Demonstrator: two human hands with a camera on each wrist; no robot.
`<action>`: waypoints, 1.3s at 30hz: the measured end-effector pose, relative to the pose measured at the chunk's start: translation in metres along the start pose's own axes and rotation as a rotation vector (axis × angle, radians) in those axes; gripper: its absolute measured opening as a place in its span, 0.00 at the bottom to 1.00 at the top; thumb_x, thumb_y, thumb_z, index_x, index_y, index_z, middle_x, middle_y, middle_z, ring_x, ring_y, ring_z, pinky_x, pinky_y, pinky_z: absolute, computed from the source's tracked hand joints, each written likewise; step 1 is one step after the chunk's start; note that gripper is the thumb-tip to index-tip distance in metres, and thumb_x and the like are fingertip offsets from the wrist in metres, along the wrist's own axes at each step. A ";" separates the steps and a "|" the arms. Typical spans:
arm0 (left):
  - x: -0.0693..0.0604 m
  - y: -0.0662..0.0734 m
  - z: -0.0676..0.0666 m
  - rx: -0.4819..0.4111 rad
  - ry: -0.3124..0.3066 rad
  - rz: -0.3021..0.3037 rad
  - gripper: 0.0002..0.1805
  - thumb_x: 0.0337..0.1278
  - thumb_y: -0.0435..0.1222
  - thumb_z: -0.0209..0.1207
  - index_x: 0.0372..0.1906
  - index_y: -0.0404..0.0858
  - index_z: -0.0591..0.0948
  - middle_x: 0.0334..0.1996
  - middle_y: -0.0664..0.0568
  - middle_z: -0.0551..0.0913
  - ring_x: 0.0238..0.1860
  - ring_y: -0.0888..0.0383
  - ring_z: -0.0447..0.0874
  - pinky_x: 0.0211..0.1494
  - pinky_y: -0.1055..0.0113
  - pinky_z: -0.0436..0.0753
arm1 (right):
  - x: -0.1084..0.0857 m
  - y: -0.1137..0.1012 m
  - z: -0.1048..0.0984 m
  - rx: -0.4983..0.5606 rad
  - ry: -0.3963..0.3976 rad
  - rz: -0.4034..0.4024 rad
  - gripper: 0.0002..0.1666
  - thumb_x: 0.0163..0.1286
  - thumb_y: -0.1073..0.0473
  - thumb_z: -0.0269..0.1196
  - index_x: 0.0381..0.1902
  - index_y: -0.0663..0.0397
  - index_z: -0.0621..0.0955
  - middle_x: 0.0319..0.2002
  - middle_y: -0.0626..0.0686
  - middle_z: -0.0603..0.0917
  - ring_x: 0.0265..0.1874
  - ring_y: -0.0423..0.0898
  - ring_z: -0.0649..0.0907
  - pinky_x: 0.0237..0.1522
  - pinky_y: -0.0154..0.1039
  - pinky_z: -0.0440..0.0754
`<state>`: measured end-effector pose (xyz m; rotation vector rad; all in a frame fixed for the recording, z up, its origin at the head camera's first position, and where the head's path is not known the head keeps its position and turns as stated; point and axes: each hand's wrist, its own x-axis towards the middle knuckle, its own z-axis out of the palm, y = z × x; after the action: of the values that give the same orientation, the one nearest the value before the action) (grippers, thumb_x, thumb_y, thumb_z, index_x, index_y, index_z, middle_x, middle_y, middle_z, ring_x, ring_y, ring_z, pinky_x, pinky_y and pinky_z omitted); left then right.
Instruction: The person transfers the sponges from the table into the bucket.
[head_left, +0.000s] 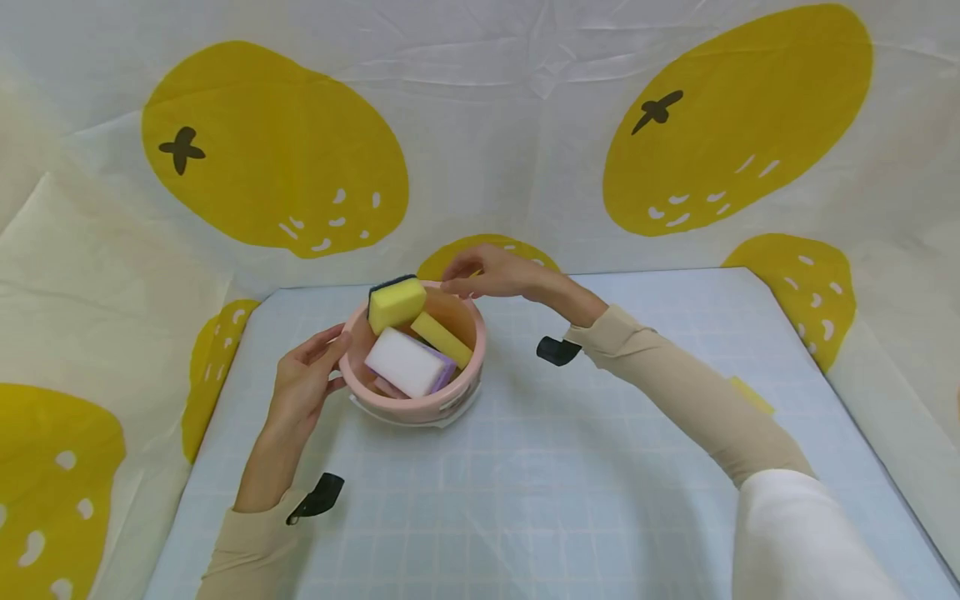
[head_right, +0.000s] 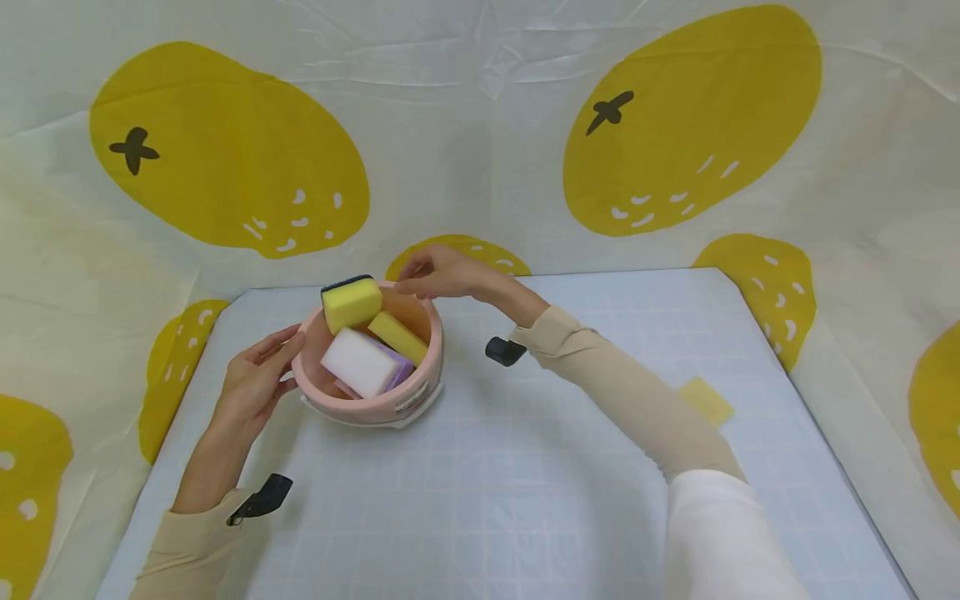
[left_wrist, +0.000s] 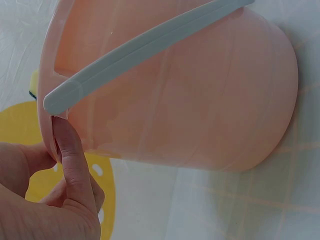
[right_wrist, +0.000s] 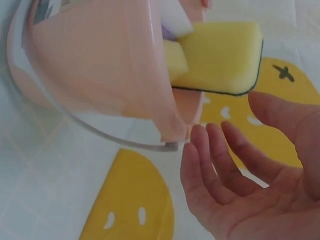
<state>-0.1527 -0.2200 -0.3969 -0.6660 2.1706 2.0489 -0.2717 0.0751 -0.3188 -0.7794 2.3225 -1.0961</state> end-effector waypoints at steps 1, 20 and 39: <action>0.000 0.000 0.000 0.005 0.005 0.000 0.38 0.60 0.56 0.68 0.73 0.47 0.75 0.62 0.52 0.79 0.46 0.61 0.80 0.42 0.73 0.86 | -0.002 0.001 -0.001 0.004 0.001 0.003 0.20 0.75 0.49 0.64 0.58 0.55 0.82 0.50 0.55 0.85 0.49 0.54 0.83 0.53 0.42 0.84; -0.001 -0.001 -0.002 -0.016 -0.014 0.017 0.38 0.61 0.55 0.68 0.72 0.45 0.75 0.57 0.55 0.80 0.44 0.62 0.80 0.41 0.73 0.86 | -0.049 0.038 -0.015 0.077 0.109 0.068 0.18 0.76 0.54 0.65 0.56 0.59 0.82 0.52 0.58 0.85 0.48 0.53 0.83 0.55 0.44 0.84; -0.002 0.000 -0.001 -0.023 -0.004 0.009 0.40 0.58 0.57 0.70 0.72 0.46 0.75 0.56 0.56 0.82 0.46 0.61 0.81 0.42 0.74 0.85 | -0.104 0.087 -0.028 0.082 0.194 0.112 0.21 0.77 0.54 0.64 0.59 0.63 0.80 0.51 0.57 0.85 0.47 0.50 0.84 0.57 0.44 0.83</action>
<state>-0.1506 -0.2209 -0.3959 -0.6548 2.1552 2.0810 -0.2374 0.2041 -0.3556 -0.5256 2.4282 -1.2565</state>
